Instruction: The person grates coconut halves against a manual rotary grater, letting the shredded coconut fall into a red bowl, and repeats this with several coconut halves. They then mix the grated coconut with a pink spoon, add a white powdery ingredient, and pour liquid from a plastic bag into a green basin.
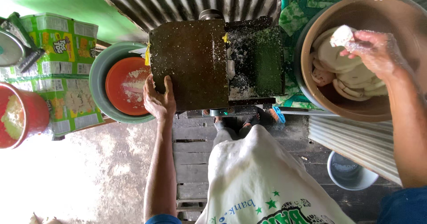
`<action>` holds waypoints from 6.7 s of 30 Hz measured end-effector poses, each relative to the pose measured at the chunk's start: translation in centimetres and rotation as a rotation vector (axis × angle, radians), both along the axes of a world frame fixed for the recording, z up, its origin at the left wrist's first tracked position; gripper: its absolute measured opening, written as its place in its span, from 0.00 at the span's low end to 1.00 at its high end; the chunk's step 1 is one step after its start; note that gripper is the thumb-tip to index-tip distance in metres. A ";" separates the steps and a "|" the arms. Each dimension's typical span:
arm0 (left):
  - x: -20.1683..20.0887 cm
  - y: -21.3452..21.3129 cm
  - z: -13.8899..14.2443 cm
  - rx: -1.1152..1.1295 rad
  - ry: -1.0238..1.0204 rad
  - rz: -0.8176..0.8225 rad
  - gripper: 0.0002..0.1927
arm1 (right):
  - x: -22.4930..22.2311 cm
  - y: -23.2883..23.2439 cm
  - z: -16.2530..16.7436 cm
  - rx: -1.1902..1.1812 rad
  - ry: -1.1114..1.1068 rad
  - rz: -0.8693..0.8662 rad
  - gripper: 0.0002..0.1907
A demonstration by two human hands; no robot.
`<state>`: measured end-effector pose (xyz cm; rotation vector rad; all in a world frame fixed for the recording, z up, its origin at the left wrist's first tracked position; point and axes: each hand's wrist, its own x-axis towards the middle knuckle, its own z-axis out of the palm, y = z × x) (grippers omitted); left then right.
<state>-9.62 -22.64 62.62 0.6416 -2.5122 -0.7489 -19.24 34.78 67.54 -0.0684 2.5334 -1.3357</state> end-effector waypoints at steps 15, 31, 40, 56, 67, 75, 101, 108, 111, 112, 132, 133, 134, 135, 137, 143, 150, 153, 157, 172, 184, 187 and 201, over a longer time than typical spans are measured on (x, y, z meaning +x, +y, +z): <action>0.0 0.4 2.3 -0.012 -0.038 -0.023 0.35 | 3.0 -22.1 0.2 0.232 0.315 0.241 0.07; 0.0 0.0 2.3 0.000 -0.011 -0.043 0.34 | 3.2 -28.0 0.5 0.291 0.290 0.181 0.12; 0.2 -0.4 1.3 -0.009 0.010 -0.053 0.34 | 3.0 -28.2 -1.6 0.292 0.253 0.156 0.18; 0.0 -0.9 0.7 -0.030 -0.063 -0.030 0.40 | 3.2 -29.5 -2.4 0.088 0.322 0.222 0.08; 0.6 -0.4 1.0 0.005 0.002 -0.036 0.33 | 2.6 -30.3 -2.3 0.098 0.182 0.192 0.14; 0.4 -0.2 1.6 0.022 -0.037 -0.016 0.31 | 0.4 -28.4 1.2 0.209 0.635 0.088 0.06; 0.3 0.0 2.2 0.002 0.037 -0.042 0.28 | -1.9 -32.1 0.8 0.447 0.507 0.135 0.05; 0.2 0.0 2.7 -0.021 0.003 -0.036 0.30 | 0.5 -30.8 3.8 0.277 0.168 0.206 0.04; 0.2 -0.1 2.5 0.030 0.036 -0.061 0.30 | 0.9 -30.9 3.4 0.140 0.306 0.252 0.05; 0.1 -0.1 2.5 0.012 0.022 -0.053 0.30 | 0.8 -30.9 3.0 0.230 0.294 0.259 0.02; 0.3 -0.6 1.7 -0.015 0.027 -0.038 0.30 | 1.4 -30.3 0.6 0.152 0.213 0.088 0.13; 0.3 -0.6 1.7 -0.012 0.036 -0.040 0.30 | 1.4 -30.3 0.5 0.135 0.304 0.124 0.08; 0.3 -0.6 1.7 -0.008 0.047 -0.042 0.29 | 1.4 -30.3 0.5 0.120 0.396 0.160 0.06; 0.3 -0.5 1.7 -0.003 0.059 -0.045 0.29 | 1.5 -30.3 0.4 0.105 0.489 0.196 0.07; 0.4 -0.5 1.7 -0.001 0.035 -0.043 0.30 | 1.5 -30.4 0.3 0.122 0.378 0.169 0.06; 0.2 -0.7 1.6 -0.001 -0.029 -0.037 0.32 | 0.8 -30.8 -0.3 0.311 0.241 0.145 0.17; 0.3 -1.0 0.9 -0.025 0.001 -0.049 0.34 | 0.6 -30.7 -2.2 0.414 0.436 0.118 0.22; 0.4 -1.1 0.8 0.043 -0.021 -0.043 0.33 | 0.6 -30.8 -2.9 0.315 0.336 0.113 0.18; 0.4 -1.1 1.0 -0.016 -0.005 -0.049 0.32 | 0.9 -31.1 -3.1 0.437 0.485 0.120 0.11; -0.1 -0.2 3.1 -0.039 -0.057 -0.009 0.32 | 1.0 -32.0 -0.5 0.102 0.110 -0.128 0.20; 1.4 0.0 2.2 0.028 0.043 -0.082 0.29 | 3.7 -26.3 2.8 0.124 0.545 0.173 0.04; 1.5 -0.1 2.3 0.029 0.060 -0.094 0.27 | 4.8 -20.5 4.0 -0.157 0.506 -0.064 0.10; 1.1 -0.4 1.3 0.041 0.046 -0.013 0.27 | 3.0 -7.9 -2.1 0.895 0.409 0.027 0.22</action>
